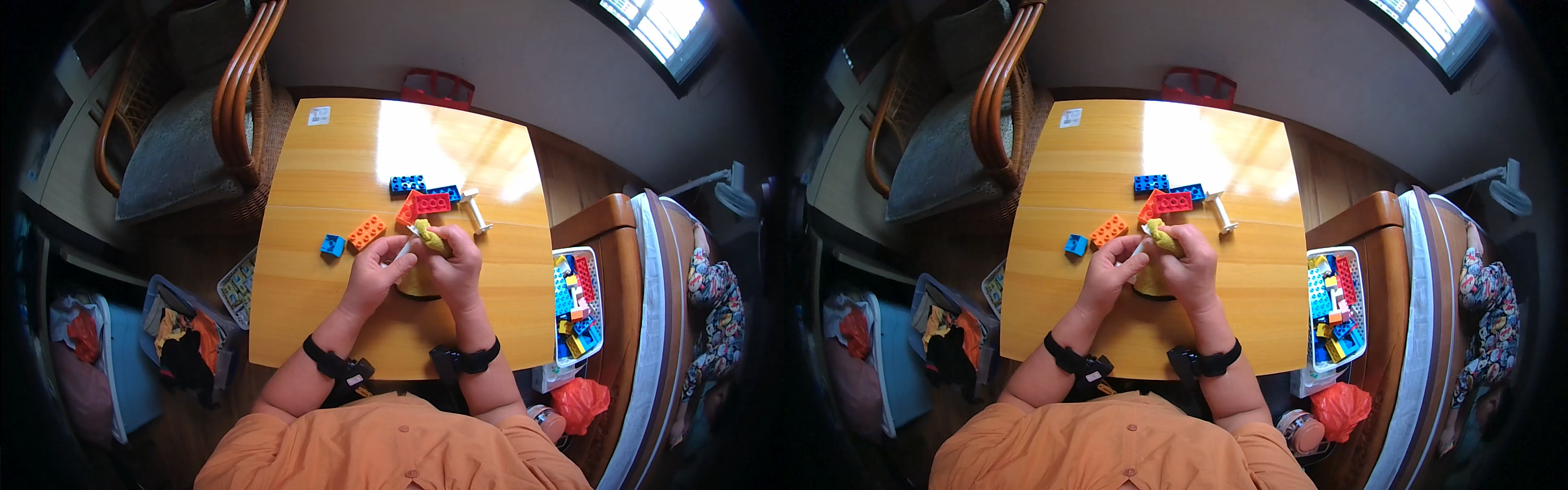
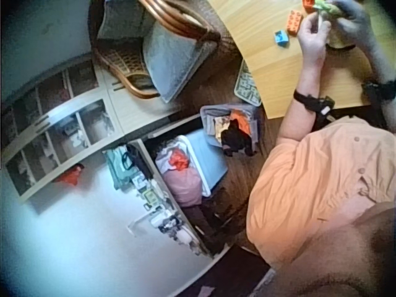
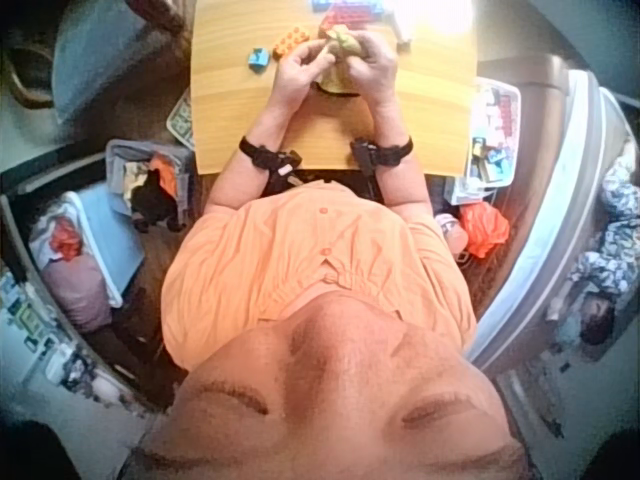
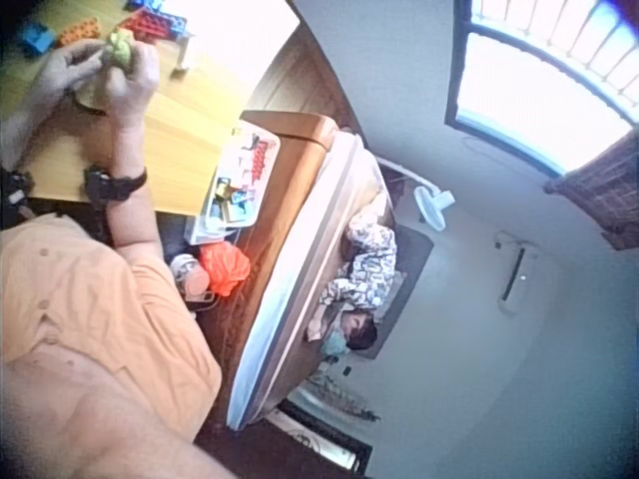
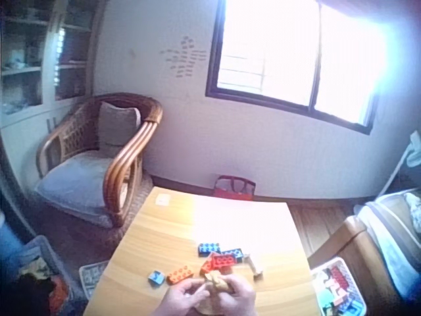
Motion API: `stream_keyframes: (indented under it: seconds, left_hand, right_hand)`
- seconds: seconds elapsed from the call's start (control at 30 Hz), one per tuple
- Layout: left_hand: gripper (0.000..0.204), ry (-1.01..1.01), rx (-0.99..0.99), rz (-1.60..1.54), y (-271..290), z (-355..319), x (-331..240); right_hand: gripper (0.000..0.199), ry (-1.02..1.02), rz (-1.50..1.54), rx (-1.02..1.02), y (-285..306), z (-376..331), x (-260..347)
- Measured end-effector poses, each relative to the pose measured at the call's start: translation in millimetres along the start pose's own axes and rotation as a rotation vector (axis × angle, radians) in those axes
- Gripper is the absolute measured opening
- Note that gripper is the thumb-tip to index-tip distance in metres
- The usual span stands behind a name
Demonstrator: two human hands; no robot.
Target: The person assembles toy building blocks by hand. They connect various plastic blocks and cylindrical components together on a table, including red, yellow, and blue pieces, while using a small yellow cloth to wipe or grip them.
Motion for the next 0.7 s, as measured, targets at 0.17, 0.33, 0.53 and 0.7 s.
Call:
stream_keyframes:
  seconds: [0.17, 0.33, 0.53, 0.7]
  left_hand:
    - [0.03, 0.052, -0.033, -0.186, 6.8, 4.7, 10.3]
    - [0.031, 0.024, -0.083, -0.438, 4.5, 5.8, 6.6]
    - [0.031, -0.147, -0.082, -0.412, 8.7, 3.6, 16.2]
    - [0.04, -0.156, -0.118, -0.413, 7.9, 3.9, 11.7]
  right_hand:
    - [0.023, -0.029, 0.104, -0.031, -5.7, 1.2, 3.9]
    - [0.033, -0.437, 0.634, 0.026, -10.1, -1.2, -3.2]
    - [0.042, -0.437, 0.544, 0.247, -28.5, -10.6, 1.7]
    - [0.036, -0.07, 0.047, 0.458, -23.1, -5.7, 13.3]
Point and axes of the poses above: each hand's wrist, its own z-axis towards the middle knuckle, its own y-axis out of the back of the hand, x = y × z, the point moved 3 cm from there along z, towards the middle knuckle, and after that the axes turned 4 degrees about z, right-handed, at the moved point
